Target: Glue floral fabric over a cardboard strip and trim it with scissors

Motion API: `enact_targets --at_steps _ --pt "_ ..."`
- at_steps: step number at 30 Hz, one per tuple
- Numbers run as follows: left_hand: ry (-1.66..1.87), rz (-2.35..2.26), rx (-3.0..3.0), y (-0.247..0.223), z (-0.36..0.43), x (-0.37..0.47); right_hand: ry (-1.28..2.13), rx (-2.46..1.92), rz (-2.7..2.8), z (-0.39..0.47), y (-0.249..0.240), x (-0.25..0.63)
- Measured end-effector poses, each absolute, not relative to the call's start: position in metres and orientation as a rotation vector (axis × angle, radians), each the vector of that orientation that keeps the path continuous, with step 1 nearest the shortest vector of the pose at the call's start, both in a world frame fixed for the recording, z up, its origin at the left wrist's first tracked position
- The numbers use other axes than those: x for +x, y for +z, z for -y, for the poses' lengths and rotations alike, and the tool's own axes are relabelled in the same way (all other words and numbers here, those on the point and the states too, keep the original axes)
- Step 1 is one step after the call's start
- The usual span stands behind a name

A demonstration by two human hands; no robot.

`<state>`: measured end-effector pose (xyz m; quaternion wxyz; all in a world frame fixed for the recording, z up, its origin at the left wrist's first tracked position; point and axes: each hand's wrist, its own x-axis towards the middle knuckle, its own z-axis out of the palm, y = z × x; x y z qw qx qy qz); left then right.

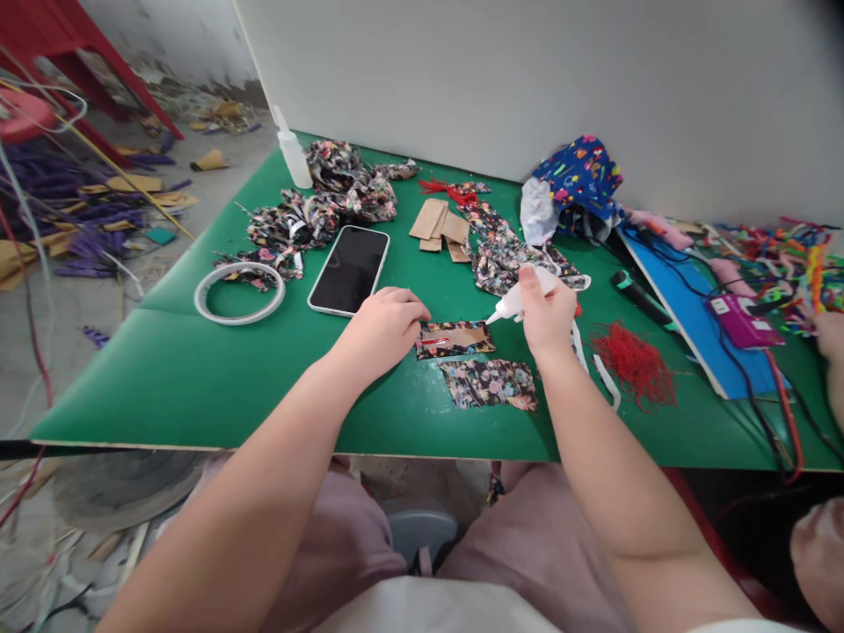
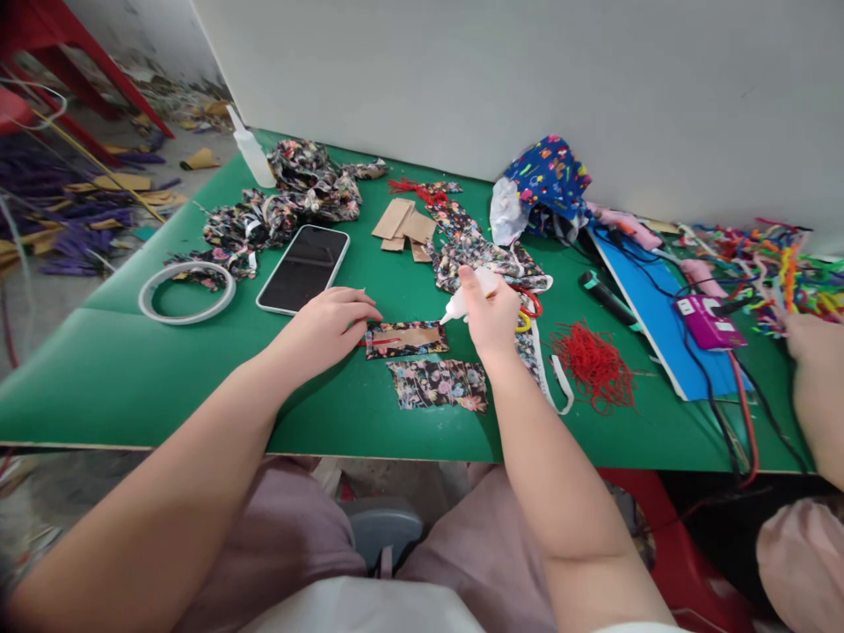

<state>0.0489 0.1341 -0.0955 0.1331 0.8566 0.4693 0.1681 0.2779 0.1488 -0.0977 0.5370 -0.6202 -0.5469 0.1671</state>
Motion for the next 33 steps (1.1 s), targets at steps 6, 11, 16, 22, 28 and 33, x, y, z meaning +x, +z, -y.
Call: enact_targets --at_steps 6,11,16,22,28,33 --pt "0.487 -1.356 2.487 -0.0952 -0.1336 0.0491 0.402 -1.482 1.298 -0.1478 -0.0978 0.2776" --pt "0.478 -1.356 2.482 -0.0945 -0.1334 0.0491 0.397 -1.501 1.288 -0.1476 -0.0972 0.2767" --pt "0.481 -1.348 2.476 -0.0945 -0.1333 0.0491 0.385 -1.513 1.283 -0.1492 -0.0976 0.2762" --pt "0.458 -1.35 2.475 -0.0941 -0.1332 0.049 0.402 -1.518 1.273 -0.1498 -0.0992 0.2764" --pt "0.469 -1.356 2.473 -0.0944 -0.1331 0.0492 0.409 -1.521 1.264 -0.1508 -0.101 0.2776" --pt "0.473 -1.35 2.482 -0.0946 -0.1332 0.049 0.411 -1.519 1.258 -0.1519 -0.103 0.2788"
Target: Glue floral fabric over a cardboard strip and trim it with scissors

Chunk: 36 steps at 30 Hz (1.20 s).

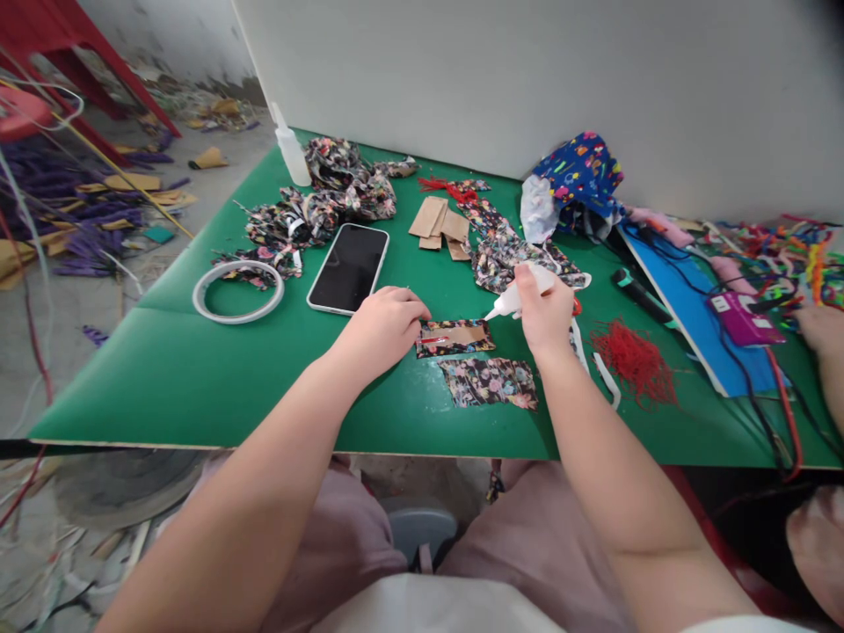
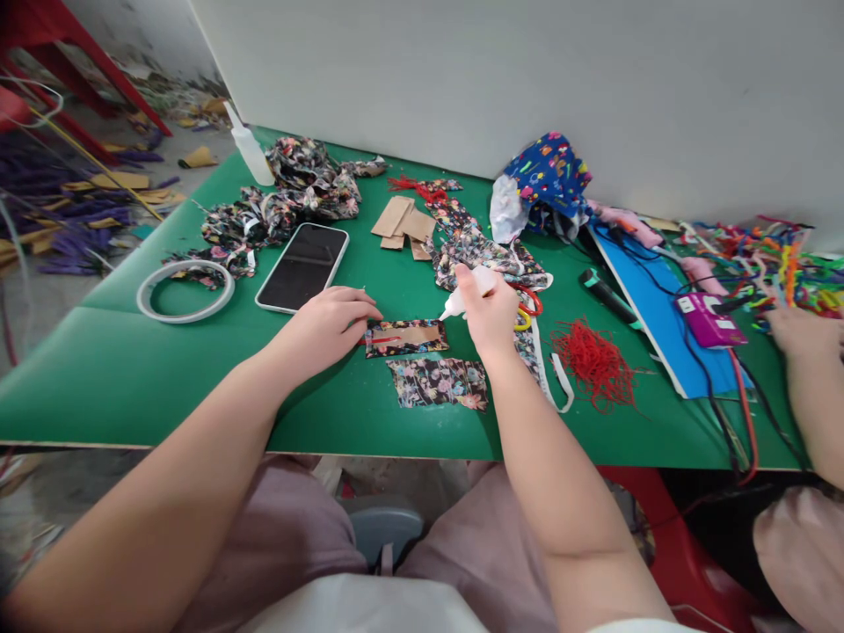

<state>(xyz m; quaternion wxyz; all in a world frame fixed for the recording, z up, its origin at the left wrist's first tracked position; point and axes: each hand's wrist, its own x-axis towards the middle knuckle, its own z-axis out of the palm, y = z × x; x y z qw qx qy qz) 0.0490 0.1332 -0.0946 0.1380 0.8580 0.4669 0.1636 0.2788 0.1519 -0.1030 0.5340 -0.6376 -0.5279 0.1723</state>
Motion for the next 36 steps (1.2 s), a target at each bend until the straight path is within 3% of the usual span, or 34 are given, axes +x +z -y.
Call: enact_targets --at_steps 36 --pt "0.475 -1.353 2.491 -0.098 -0.133 0.049 0.497 -1.426 1.065 -0.163 -0.109 0.286"
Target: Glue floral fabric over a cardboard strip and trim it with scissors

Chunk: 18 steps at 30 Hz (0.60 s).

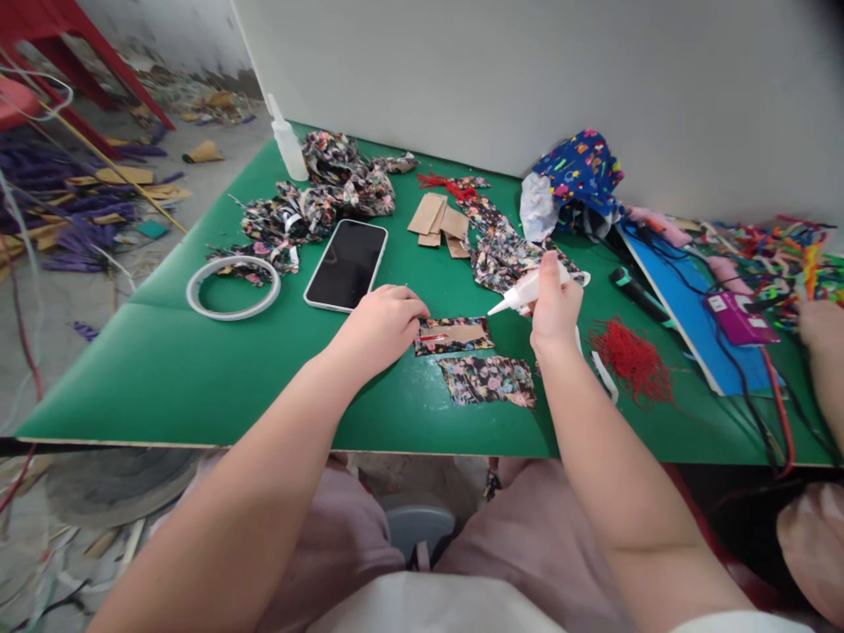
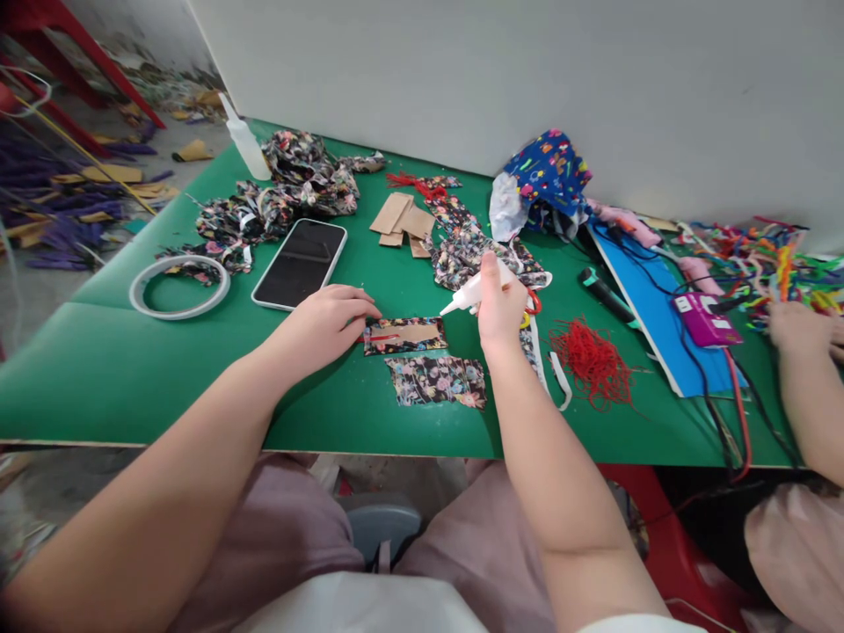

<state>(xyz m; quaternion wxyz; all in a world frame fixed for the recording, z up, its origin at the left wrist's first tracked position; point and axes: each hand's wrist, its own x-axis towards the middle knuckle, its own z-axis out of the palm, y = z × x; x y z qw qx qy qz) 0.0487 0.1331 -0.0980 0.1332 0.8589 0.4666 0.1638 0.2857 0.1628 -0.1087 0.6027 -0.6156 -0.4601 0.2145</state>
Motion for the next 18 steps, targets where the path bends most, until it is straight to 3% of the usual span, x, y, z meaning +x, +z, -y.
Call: enact_targets --at_steps 11,18 --pt "0.491 -1.361 2.521 -0.093 -0.131 0.049 0.439 -1.434 1.152 -0.157 -0.103 0.281" --pt "0.546 -1.105 2.713 -0.095 -0.069 0.095 0.41 -1.427 1.249 -0.152 -0.1 0.277"
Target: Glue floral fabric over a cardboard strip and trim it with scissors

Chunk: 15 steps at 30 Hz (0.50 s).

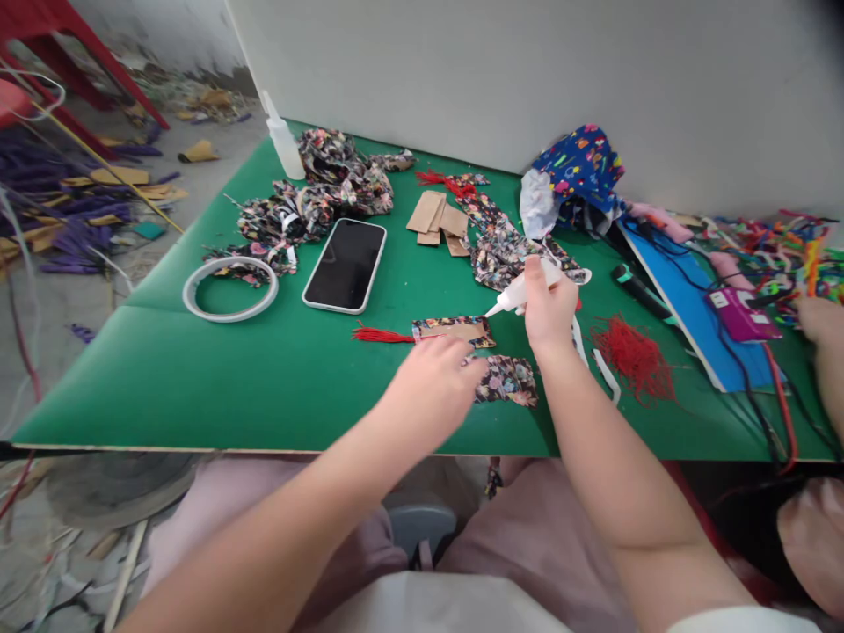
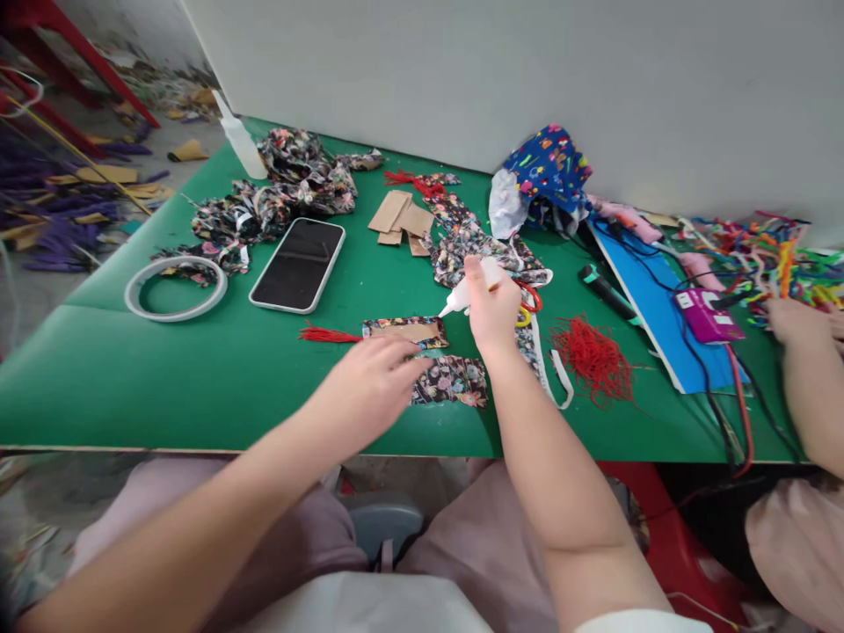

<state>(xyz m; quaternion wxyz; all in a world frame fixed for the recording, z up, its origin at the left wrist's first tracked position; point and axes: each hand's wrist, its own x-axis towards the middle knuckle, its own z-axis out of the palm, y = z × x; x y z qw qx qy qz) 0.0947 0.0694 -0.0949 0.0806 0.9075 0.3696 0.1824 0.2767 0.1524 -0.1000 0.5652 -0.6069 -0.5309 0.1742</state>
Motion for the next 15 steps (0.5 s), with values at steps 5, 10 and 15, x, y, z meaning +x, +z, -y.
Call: enact_targets --at_steps 5,10,15 --pt "0.578 -1.05 2.743 -0.11 -0.038 0.124 0.304 -1.451 1.319 -0.151 -0.099 0.275" --pt "0.57 -1.09 2.726 -0.114 -0.038 0.127 0.301 -1.461 1.319 -0.151 -0.102 0.276" --pt "0.614 -1.244 2.705 -0.118 -0.039 0.128 0.244 -1.482 1.349 -0.151 -0.102 0.276"
